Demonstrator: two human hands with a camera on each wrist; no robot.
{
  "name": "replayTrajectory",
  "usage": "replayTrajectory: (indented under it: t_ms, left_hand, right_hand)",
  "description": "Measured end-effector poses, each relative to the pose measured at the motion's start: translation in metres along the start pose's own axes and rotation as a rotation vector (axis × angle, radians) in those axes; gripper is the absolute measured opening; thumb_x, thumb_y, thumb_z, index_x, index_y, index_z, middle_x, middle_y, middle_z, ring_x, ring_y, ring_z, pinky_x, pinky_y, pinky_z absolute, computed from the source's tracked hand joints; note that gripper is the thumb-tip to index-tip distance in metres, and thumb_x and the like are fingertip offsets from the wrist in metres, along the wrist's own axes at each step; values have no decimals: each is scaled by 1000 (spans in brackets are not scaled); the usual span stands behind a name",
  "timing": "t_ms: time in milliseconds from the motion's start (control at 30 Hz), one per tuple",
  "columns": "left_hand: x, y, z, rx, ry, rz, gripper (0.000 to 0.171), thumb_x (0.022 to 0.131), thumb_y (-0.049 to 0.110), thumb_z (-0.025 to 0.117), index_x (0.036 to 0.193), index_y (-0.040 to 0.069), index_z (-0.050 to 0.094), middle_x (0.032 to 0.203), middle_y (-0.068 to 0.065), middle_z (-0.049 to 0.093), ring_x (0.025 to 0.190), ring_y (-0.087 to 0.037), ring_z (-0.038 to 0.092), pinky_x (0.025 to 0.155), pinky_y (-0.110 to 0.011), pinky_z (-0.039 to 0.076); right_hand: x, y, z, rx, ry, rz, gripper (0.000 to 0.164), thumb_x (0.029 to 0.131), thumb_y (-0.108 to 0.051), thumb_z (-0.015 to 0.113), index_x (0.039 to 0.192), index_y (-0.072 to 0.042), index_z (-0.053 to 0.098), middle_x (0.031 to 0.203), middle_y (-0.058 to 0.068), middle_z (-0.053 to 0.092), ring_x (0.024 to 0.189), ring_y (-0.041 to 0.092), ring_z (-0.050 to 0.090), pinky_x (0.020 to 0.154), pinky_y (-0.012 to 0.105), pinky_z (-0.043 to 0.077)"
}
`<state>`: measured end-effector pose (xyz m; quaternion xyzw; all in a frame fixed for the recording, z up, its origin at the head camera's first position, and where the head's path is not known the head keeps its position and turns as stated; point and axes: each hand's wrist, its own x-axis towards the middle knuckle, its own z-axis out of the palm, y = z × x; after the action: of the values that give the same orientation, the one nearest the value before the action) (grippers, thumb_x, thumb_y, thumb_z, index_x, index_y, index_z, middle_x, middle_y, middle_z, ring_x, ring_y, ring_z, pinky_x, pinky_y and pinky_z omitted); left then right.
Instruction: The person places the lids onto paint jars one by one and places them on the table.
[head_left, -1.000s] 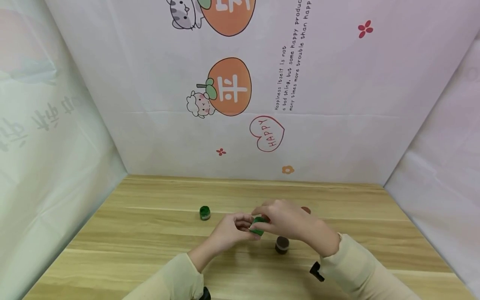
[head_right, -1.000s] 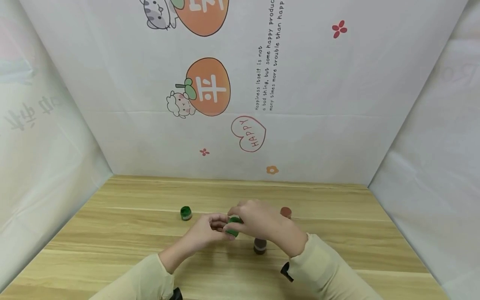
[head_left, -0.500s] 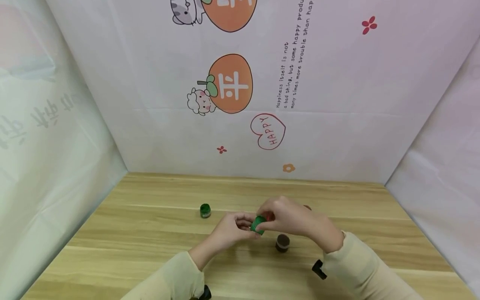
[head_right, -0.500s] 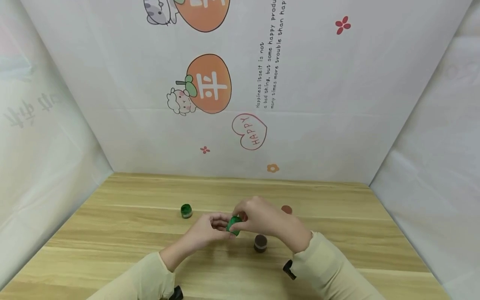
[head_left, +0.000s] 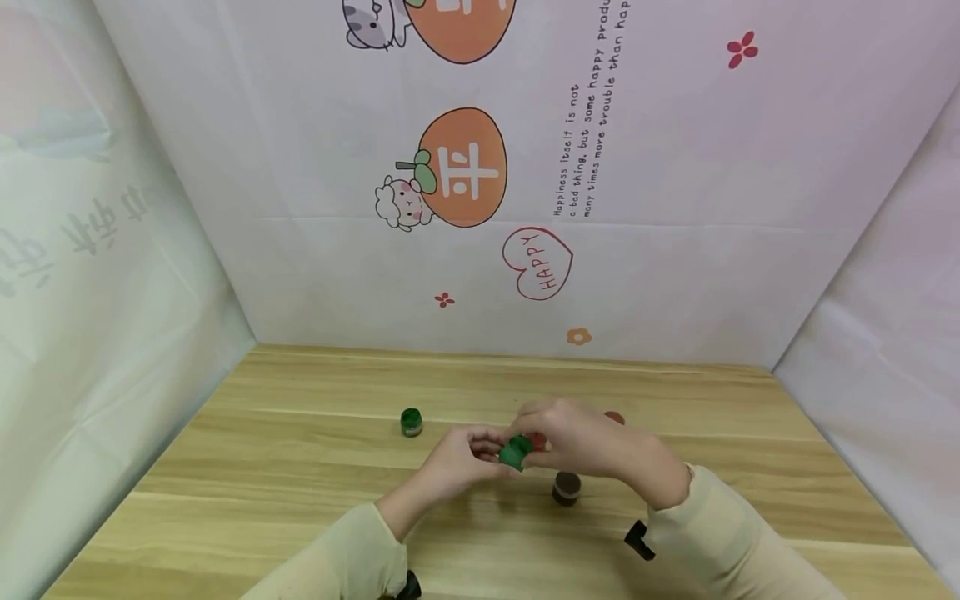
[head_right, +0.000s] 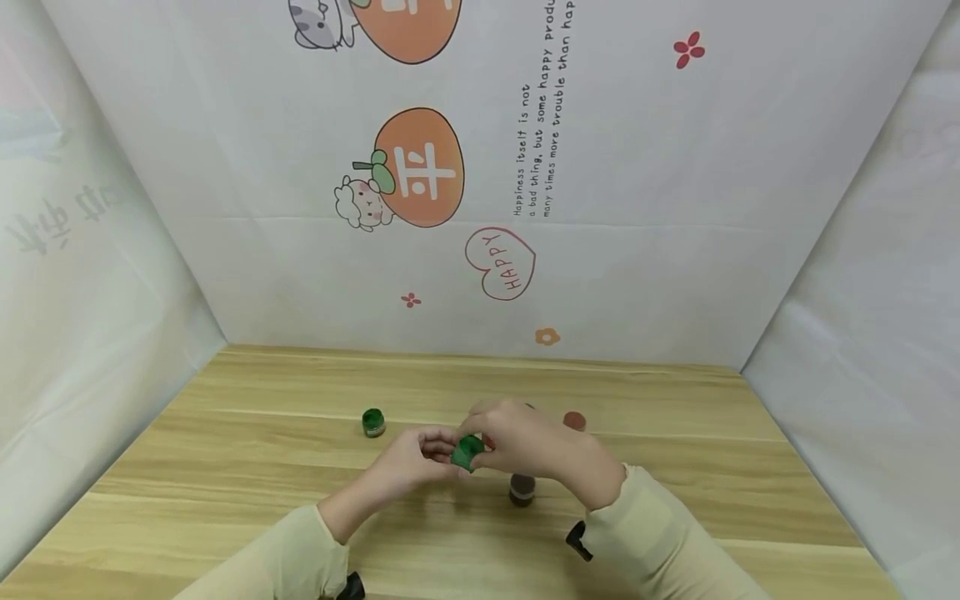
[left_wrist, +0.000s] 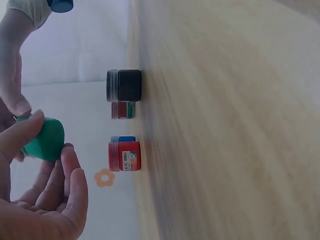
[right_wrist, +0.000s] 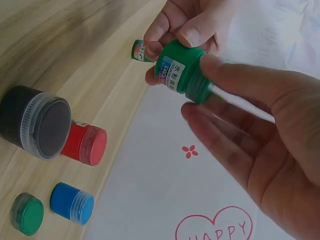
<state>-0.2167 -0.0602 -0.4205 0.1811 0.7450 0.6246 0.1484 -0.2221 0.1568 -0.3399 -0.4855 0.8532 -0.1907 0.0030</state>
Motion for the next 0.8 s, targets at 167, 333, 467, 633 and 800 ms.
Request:
replayTrajectory:
  t_ms: [167,333,467,633,800]
  left_hand:
    - [-2,-1,1,-5,-34,14,34,87,5,82,118,-3,70,107,-5,73,99,-17,69,88,-30,56]
    - [-2,-1,0,23,8,-14,36,86,8,83,118,-1,70,106,-3,72,99,-16,67,89,-32,55]
    - [-2,0,0,10,14,-26,37,85,8,84,118,1,71,104,-2,72,98,-16,67,88,-33,55]
    - [-3,-1,2,8,-2,-18,35,85,7,84,117,0,70,105,-3,72,98,-16,67,87,-31,56]
    - [-4,-1,3,24,2,-18,36,86,7,83,119,-2,69,107,-4,72,100,-17,67,88,-31,56]
  right_hand:
    - [0,-2,2,-30,-1,86,29,92,-27,80,110,-4,77,88,-4,69,70,0,55,62,18,49]
    - [-2,0,2,-43,7,88,36,87,-23,85,116,-4,75,103,2,71,80,6,64,68,20,53]
    - [-3,1,2,-19,20,1,36,83,-9,87,117,-4,76,103,1,69,85,11,66,73,22,55]
    - [-4,0,3,17,-2,48,33,88,-18,84,116,-4,76,96,-3,66,77,10,60,66,19,51]
    - [-5,1,5,6,13,73,44,87,-28,85,121,-2,73,101,1,68,83,12,63,69,22,53]
